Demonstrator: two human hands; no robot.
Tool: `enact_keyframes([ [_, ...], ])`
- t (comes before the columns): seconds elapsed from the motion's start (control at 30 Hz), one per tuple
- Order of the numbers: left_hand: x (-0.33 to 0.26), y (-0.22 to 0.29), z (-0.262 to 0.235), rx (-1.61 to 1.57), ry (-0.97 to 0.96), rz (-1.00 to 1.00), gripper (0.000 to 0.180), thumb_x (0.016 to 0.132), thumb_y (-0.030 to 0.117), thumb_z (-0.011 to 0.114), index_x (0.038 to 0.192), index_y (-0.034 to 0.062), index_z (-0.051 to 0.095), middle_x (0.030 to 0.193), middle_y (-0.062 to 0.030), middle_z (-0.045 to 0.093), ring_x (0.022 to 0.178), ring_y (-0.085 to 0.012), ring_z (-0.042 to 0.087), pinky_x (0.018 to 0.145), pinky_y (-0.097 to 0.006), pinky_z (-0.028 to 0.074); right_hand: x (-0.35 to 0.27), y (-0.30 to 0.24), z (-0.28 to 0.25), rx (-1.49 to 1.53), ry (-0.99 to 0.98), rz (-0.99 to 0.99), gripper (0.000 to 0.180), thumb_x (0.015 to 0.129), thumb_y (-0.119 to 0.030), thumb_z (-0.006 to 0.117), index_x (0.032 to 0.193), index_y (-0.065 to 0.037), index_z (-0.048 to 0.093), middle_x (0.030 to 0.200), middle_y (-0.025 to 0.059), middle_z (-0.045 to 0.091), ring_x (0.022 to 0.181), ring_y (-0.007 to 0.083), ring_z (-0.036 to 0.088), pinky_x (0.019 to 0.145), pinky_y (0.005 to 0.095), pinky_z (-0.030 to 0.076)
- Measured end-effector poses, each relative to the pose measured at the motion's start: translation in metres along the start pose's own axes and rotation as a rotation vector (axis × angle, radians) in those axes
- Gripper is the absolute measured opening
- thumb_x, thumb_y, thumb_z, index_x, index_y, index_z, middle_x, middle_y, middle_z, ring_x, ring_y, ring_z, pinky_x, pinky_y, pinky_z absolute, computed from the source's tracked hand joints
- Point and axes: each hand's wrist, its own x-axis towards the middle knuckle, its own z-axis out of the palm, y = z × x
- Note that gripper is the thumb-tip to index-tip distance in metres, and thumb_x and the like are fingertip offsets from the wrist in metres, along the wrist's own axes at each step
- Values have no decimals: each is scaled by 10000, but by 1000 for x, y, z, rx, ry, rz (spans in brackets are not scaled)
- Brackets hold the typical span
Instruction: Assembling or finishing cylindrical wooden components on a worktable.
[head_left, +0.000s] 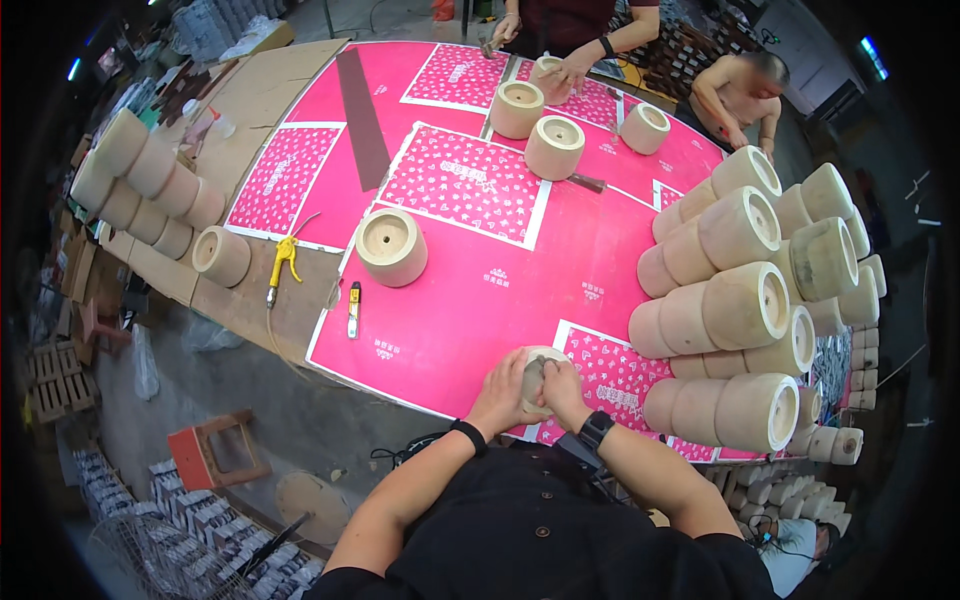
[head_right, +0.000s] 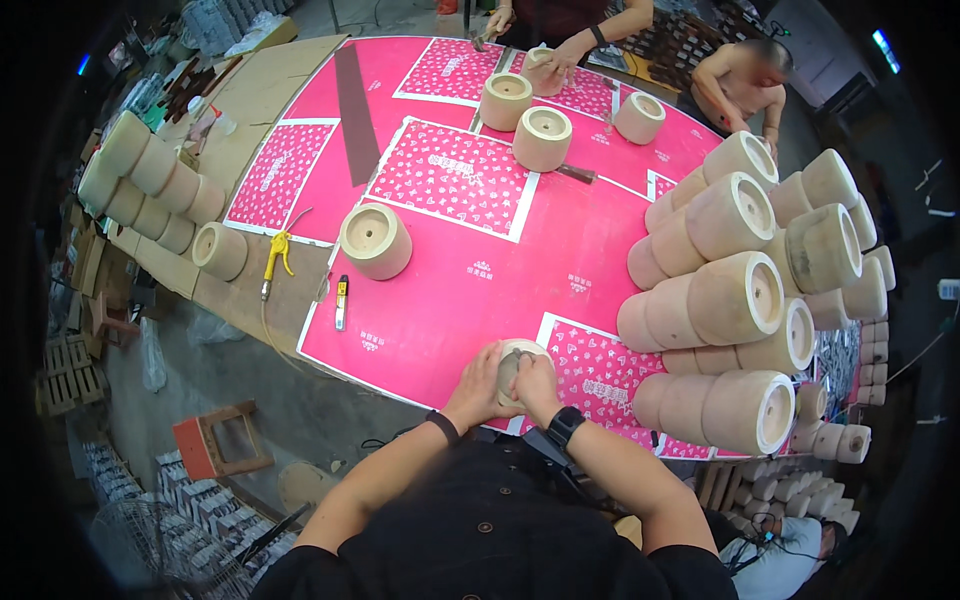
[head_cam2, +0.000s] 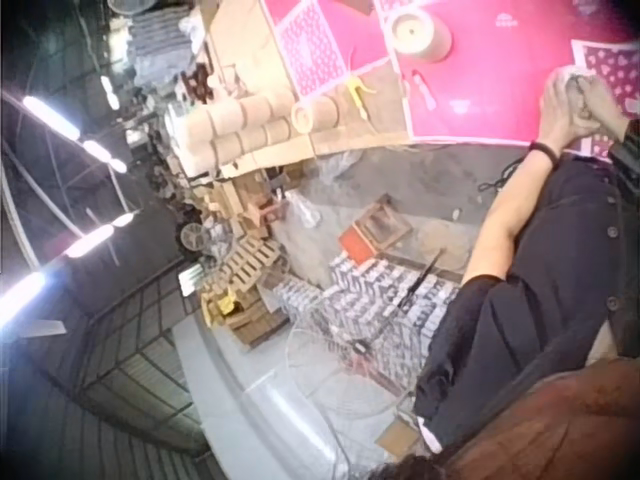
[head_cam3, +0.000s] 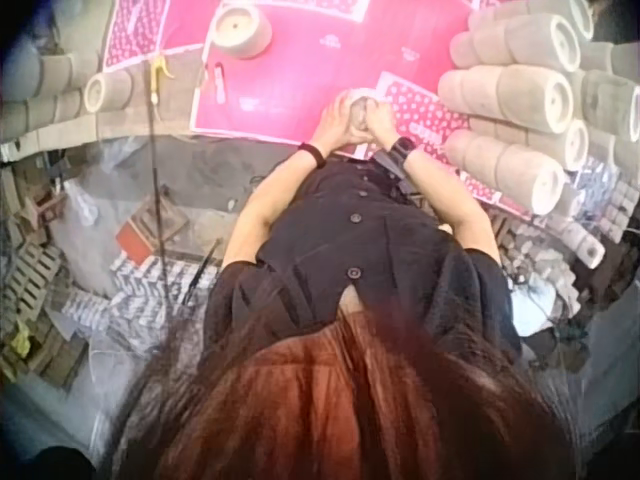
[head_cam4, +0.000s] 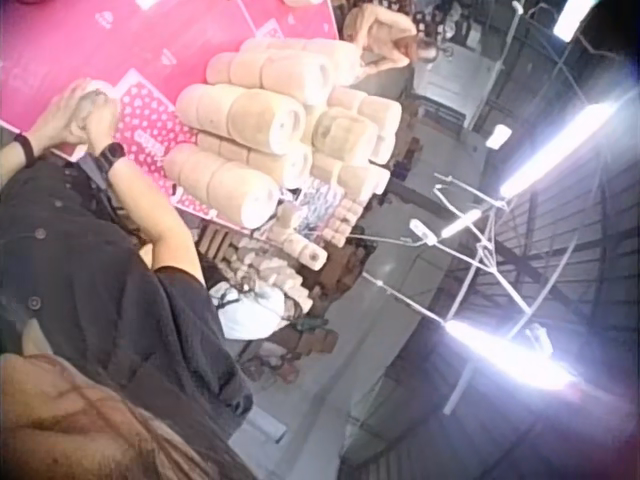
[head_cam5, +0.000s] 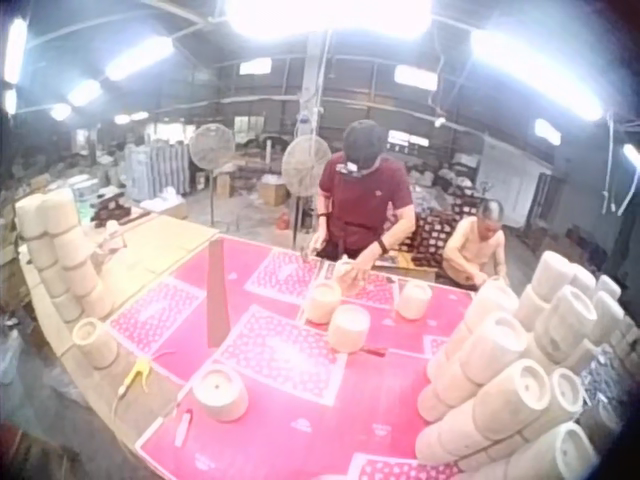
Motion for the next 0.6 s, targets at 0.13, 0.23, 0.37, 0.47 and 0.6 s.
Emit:
enact_keyframes([
  [0.13, -1, -6, 6, 16, 33, 64, 1202, 578, 463, 872, 1466, -9, 214, 1413, -237, 354, 1303, -397, 400, 1040, -481, 378, 9, 31, 18, -265, -19, -254, 330, 926, -244, 488, 952, 38, 658, 896, 279, 660, 814, 422, 653, 751, 470, 514],
  [0.23, -5, -12, 7, 22, 21, 26, 1198, 592, 474, 866, 1466, -10, 204, 1409, -239, 358, 1311, -396, 392, 1039, -485, 376, -8, -5, 6, -448, -132, -291, 314, 890, -239, 519, 954, 27, 672, 935, 292, 655, 914, 432, 644, 835, 486, 497],
  [0.37, -5, -6, 3, 45, 37, 60, 1202, 597, 477, 865, 1468, -13, 197, 1416, -240, 354, 1322, -385, 383, 1040, -484, 373, -22, -44, -38, -1211, -489, -531, 221, 845, -191, 599, 918, -5, 693, 874, 185, 702, 813, 344, 695, 704, 443, 548],
  [0.47, -1, -5, 0, 44, 8, 60, 1213, 588, 473, 870, 1471, -11, 194, 1425, -239, 346, 1330, -380, 372, 1046, -478, 370, -16, -48, -45, -1538, -541, -795, 167, 817, -183, 611, 852, -47, 700, 827, 132, 706, 757, 287, 707, 619, 424, 553],
  [0.6, 0, -5, 0, 39, -30, 54, 1243, 567, 464, 882, 1473, -18, 181, 1432, -242, 337, 1333, -396, 367, 1065, -480, 361, -1, -54, -47, -1591, -345, -1292, 120, 795, -157, 602, 748, -93, 691, 745, 81, 687, 669, 236, 696, 540, 391, 532],
])
